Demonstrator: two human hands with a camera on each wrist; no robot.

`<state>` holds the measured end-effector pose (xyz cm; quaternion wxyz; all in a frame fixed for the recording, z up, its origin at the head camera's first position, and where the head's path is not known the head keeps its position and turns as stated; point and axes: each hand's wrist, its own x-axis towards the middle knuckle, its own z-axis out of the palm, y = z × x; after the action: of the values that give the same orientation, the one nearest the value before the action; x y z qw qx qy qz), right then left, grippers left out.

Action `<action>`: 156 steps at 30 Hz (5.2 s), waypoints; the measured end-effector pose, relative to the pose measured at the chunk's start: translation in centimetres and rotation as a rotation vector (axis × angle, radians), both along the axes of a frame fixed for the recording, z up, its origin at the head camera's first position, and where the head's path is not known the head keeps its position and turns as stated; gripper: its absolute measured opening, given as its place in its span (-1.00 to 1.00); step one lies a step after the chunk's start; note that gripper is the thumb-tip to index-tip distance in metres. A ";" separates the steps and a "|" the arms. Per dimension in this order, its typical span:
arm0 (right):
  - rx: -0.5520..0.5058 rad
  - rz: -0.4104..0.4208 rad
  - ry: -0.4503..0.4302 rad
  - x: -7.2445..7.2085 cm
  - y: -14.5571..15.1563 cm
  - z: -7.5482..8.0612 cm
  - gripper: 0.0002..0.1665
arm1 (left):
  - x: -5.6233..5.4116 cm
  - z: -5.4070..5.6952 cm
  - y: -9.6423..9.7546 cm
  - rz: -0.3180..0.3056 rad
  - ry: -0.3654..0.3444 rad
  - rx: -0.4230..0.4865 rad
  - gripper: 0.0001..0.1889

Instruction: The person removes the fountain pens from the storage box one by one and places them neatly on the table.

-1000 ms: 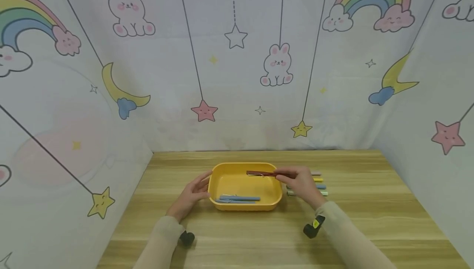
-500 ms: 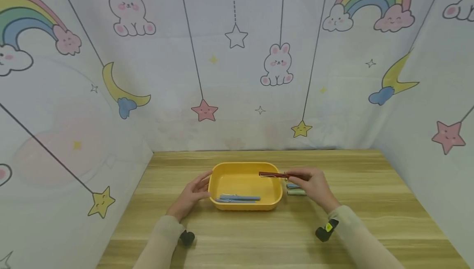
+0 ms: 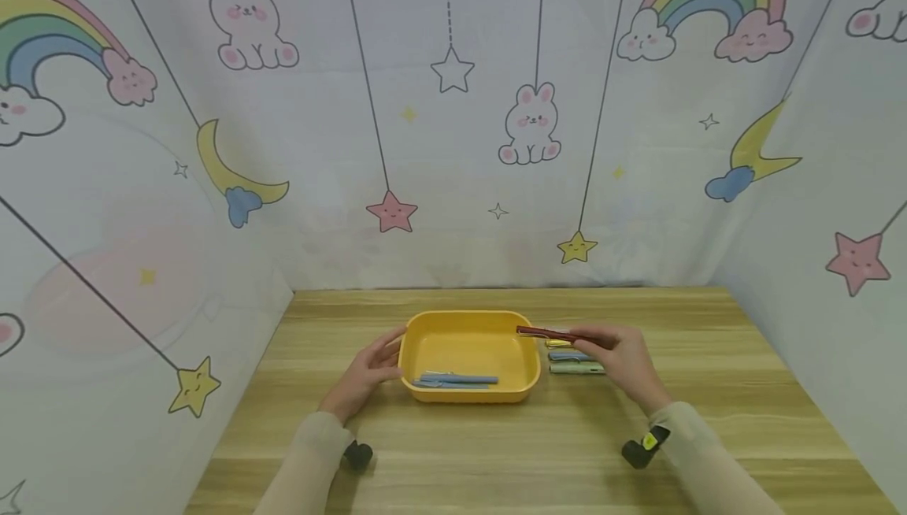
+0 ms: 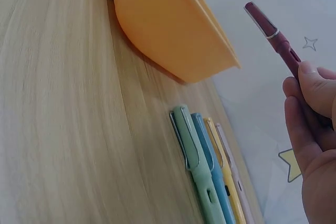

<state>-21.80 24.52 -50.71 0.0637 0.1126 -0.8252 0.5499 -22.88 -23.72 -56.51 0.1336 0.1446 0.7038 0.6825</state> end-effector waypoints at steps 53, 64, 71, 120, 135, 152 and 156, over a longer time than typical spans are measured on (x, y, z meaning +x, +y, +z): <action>0.105 -0.083 -0.074 3.5 5.2 -4.4 -0.78 | 0.1 -0.1 -0.2 -0.011 0.010 -0.001 -0.22; 0.150 -0.063 -0.045 3.4 5.5 -5.3 -0.83 | -0.2 0.0 0.0 0.016 -0.014 -0.001 -0.23; 0.177 -0.044 -0.046 3.3 5.8 -5.8 -0.82 | -0.1 0.1 -0.1 0.004 -0.006 -0.010 -0.22; 0.492 -0.038 0.181 2.6 5.4 -6.2 -0.76 | 0.1 0.2 -0.1 -0.007 0.008 -0.003 -0.22; 0.517 -0.039 0.201 2.5 5.4 -6.3 -0.76 | 0.1 0.3 0.0 -0.008 0.003 -0.004 -0.22; 0.516 -0.047 0.205 2.6 5.4 -6.3 -0.75 | 0.2 0.2 -0.1 -0.006 0.000 -0.003 -0.23; 0.522 -0.050 0.203 2.6 5.4 -6.2 -0.76 | 0.0 0.1 -0.1 -0.001 -0.008 -0.002 -0.23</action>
<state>-19.16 29.87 -56.93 0.1286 0.1593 -0.9307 0.3030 -22.84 -23.82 -56.46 0.1369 0.1422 0.7040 0.6822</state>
